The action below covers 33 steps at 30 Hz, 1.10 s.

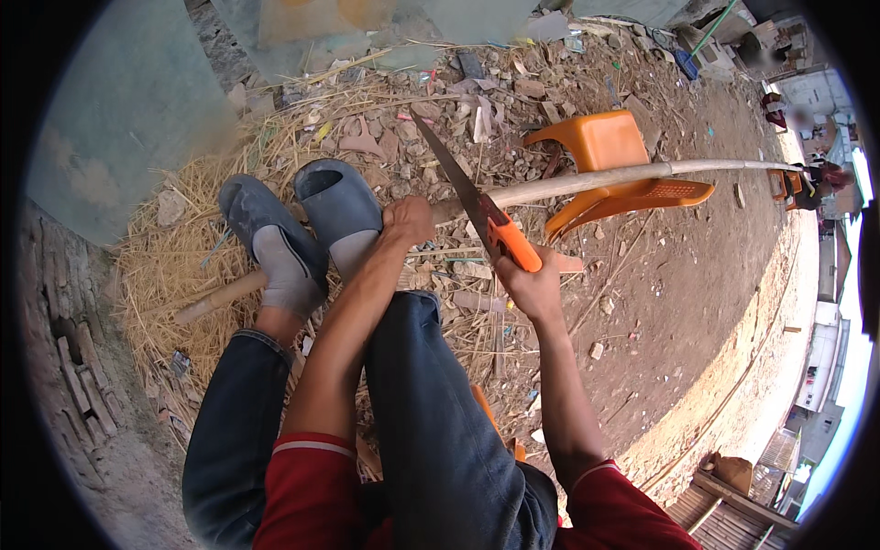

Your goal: The person sits on the ground and uses a hand saw to cut a long wooden stick that is resting on an orange plastic stool. The person holds the stick with one hand and saws with the other, eventually cutting the stick into two pieces.

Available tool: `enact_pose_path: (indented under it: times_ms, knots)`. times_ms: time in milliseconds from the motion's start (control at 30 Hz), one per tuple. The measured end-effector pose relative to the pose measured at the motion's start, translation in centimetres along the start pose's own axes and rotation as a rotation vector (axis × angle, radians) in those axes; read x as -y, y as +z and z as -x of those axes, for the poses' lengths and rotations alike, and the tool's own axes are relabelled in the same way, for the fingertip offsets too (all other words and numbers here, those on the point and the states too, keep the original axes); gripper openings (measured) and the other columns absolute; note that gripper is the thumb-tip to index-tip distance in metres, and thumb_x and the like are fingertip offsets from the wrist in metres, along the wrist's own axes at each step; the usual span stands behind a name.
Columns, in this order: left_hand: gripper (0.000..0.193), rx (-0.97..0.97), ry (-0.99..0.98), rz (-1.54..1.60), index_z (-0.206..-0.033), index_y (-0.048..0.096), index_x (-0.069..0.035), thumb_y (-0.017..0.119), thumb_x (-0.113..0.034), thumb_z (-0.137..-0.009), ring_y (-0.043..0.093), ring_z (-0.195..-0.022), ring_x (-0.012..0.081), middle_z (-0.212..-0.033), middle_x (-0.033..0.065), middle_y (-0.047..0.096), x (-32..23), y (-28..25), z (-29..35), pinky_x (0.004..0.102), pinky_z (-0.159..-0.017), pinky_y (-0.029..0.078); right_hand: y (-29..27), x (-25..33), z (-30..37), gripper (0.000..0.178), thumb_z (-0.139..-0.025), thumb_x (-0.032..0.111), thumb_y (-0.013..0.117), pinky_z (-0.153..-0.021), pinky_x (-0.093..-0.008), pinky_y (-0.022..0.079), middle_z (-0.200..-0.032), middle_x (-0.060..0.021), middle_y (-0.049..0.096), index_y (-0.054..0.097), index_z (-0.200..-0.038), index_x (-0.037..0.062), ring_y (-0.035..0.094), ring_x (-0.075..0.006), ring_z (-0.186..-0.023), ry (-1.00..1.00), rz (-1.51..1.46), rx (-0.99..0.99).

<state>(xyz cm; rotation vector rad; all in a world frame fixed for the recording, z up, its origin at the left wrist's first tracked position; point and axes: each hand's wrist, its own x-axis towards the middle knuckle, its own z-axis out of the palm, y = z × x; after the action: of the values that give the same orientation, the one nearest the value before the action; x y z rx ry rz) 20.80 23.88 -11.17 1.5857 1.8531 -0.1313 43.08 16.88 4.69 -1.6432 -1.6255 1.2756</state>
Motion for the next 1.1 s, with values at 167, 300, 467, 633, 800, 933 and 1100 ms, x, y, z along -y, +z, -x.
enact_pose_path:
  times_ms: [167, 300, 467, 633, 800, 933, 1100]
  knots:
    - [0.029, -0.001, -0.021, -0.033, -0.101, 0.081, -0.003, 0.076, -0.014, -0.074, 0.077, -0.102, 0.0296, -0.107, 0.0183, 0.078, -1.2, -0.9, 1.1, 0.0385, -0.083, 0.063, 1.1, 6.5, -1.0, 0.025, -0.091, 0.019, 0.073, -0.064, -0.0395, 0.049, -0.066, -0.0133, 0.063, 0.069, -0.098, -0.0044, 0.062, -0.0198, -0.063, -0.099, 0.191, 0.028]
    - [0.027, 0.014, -0.051, -0.026, -0.098, 0.081, -0.004, 0.077, -0.015, -0.074, 0.078, -0.098, 0.0297, -0.102, 0.0170, 0.079, -1.1, -1.0, 2.1, 0.0385, -0.081, 0.062, -2.7, 16.4, 0.2, 0.026, -0.097, 0.021, 0.073, -0.063, -0.0340, 0.048, -0.072, -0.0067, 0.065, 0.071, -0.106, -0.0038, 0.057, -0.0129, -0.066, -0.238, -0.059, 0.002]
    - [0.027, 0.009, -0.047, -0.037, -0.097, 0.080, -0.003, 0.074, -0.018, -0.075, 0.078, -0.094, 0.0310, -0.100, 0.0187, 0.079, -1.0, -1.7, 1.5, 0.0407, -0.081, 0.062, -5.7, 19.5, 3.5, 0.019, -0.095, 0.016, 0.077, -0.059, -0.0266, 0.046, -0.069, -0.0007, 0.063, 0.072, -0.100, -0.0020, 0.056, -0.0063, -0.064, -0.382, -0.080, -0.086]
    - [0.029, -0.017, -0.049, -0.030, -0.096, 0.080, -0.001, 0.075, -0.019, -0.074, 0.077, -0.097, 0.0323, -0.101, 0.0201, 0.078, -0.7, -1.6, 1.3, 0.0417, -0.083, 0.061, -4.1, 9.4, 7.2, 0.014, -0.098, 0.011, 0.073, -0.058, -0.0257, 0.045, -0.070, 0.0027, 0.062, 0.073, -0.097, -0.0027, 0.053, -0.0048, -0.064, -0.174, -0.018, -0.055]
    - [0.030, 0.011, -0.049, -0.045, -0.097, 0.079, 0.000, 0.074, -0.017, -0.073, 0.077, -0.097, 0.0340, -0.101, 0.0223, 0.077, -1.2, -1.5, 1.1, 0.0410, -0.084, 0.060, -2.2, 0.3, 9.9, 0.013, -0.091, 0.013, 0.072, -0.059, -0.0336, 0.052, -0.065, -0.0105, 0.066, 0.072, -0.088, 0.0001, 0.065, -0.0175, -0.056, -0.001, 0.028, -0.062]
    - [0.032, 0.000, -0.046, -0.042, -0.099, 0.080, 0.000, 0.076, -0.018, -0.072, 0.076, -0.098, 0.0351, -0.102, 0.0233, 0.077, -1.0, -1.7, 1.3, 0.0404, -0.086, 0.060, -2.0, -2.4, 11.3, 0.010, -0.087, 0.010, 0.071, -0.063, -0.0351, 0.055, -0.069, -0.0118, 0.069, 0.073, -0.091, 0.0015, 0.069, -0.0215, -0.060, 0.039, -0.007, -0.025]
    - [0.033, -0.010, -0.081, -0.013, -0.100, 0.080, -0.001, 0.077, -0.019, -0.073, 0.076, -0.099, 0.0353, -0.102, 0.0232, 0.077, -1.0, -1.5, 1.2, 0.0404, -0.088, 0.059, -2.8, -1.5, 14.2, 0.009, -0.088, 0.009, 0.069, -0.062, -0.0332, 0.053, -0.068, -0.0090, 0.067, 0.072, -0.089, 0.0008, 0.066, -0.0170, -0.062, 0.023, 0.008, -0.003]
